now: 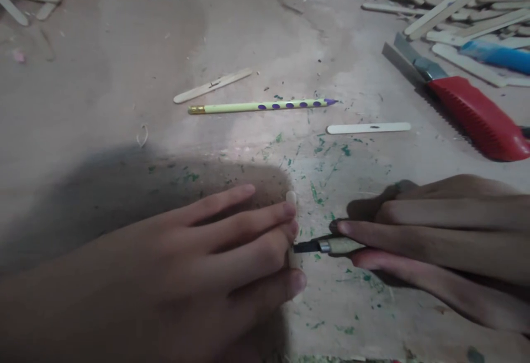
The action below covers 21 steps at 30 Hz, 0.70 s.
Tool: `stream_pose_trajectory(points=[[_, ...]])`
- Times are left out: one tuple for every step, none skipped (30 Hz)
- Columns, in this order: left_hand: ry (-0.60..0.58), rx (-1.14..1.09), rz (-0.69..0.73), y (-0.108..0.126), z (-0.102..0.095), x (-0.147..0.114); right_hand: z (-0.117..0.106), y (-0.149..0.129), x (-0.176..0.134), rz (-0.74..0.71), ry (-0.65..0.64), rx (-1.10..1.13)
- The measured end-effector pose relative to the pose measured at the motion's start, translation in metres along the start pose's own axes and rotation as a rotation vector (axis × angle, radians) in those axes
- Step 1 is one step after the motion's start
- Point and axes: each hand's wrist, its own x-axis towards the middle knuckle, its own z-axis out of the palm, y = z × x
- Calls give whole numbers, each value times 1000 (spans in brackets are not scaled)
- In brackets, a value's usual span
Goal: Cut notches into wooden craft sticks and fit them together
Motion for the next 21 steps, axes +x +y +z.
stream_pose_trajectory(points=[[0,-9,0,0,0,1,-1,0,1,-14,3,33],[-6,-14,-1,-1,0,1,-2,0,1,-32,-2,52],[-6,-17,3,-1,-1,1,-2,0,2,-46,-3,51],[-3,-14,5,-1,-1,1,-3,0,2,-55,4,30],[3,-15,9,-1,-1,1,-3,-1,2,-65,6,9],[5,-18,11,-1,-1,1,-3,-1,2,-72,10,-13],[4,-25,10,-1,-1,0,-3,-1,2,-70,11,-29],[0,-31,6,-1,-1,0,-3,0,2,-60,15,-39],[0,-38,2,-1,-1,0,-3,-1,2,-52,17,-41],[-1,-43,0,0,-1,1,-3,-1,3,-43,9,-33],[-3,-47,1,0,-1,1,-3,-1,4,-28,7,-15],[-3,-48,-2,0,-1,1,-3,-1,5,-20,-3,9],[0,-48,-3,0,-1,1,-3,-1,6,-19,-8,26],[0,-49,-10,0,-1,2,-3,-1,6,-28,-6,31],[-3,-48,-9,0,-2,2,-3,-1,6,-35,4,23],[-8,-45,-3,-1,-2,2,-2,-1,6,-43,19,4],[-8,-44,0,-1,-2,1,-2,0,5,-54,33,-19],[-13,-43,8,-1,-3,1,-2,0,4,-65,41,-38],[-16,-45,17,-1,-3,1,-1,1,4,-77,45,-46],[-13,-49,17,-1,-3,0,-1,2,3,-93,42,-46],[-8,-49,10,0,-3,0,-1,2,2,-98,46,-45]])
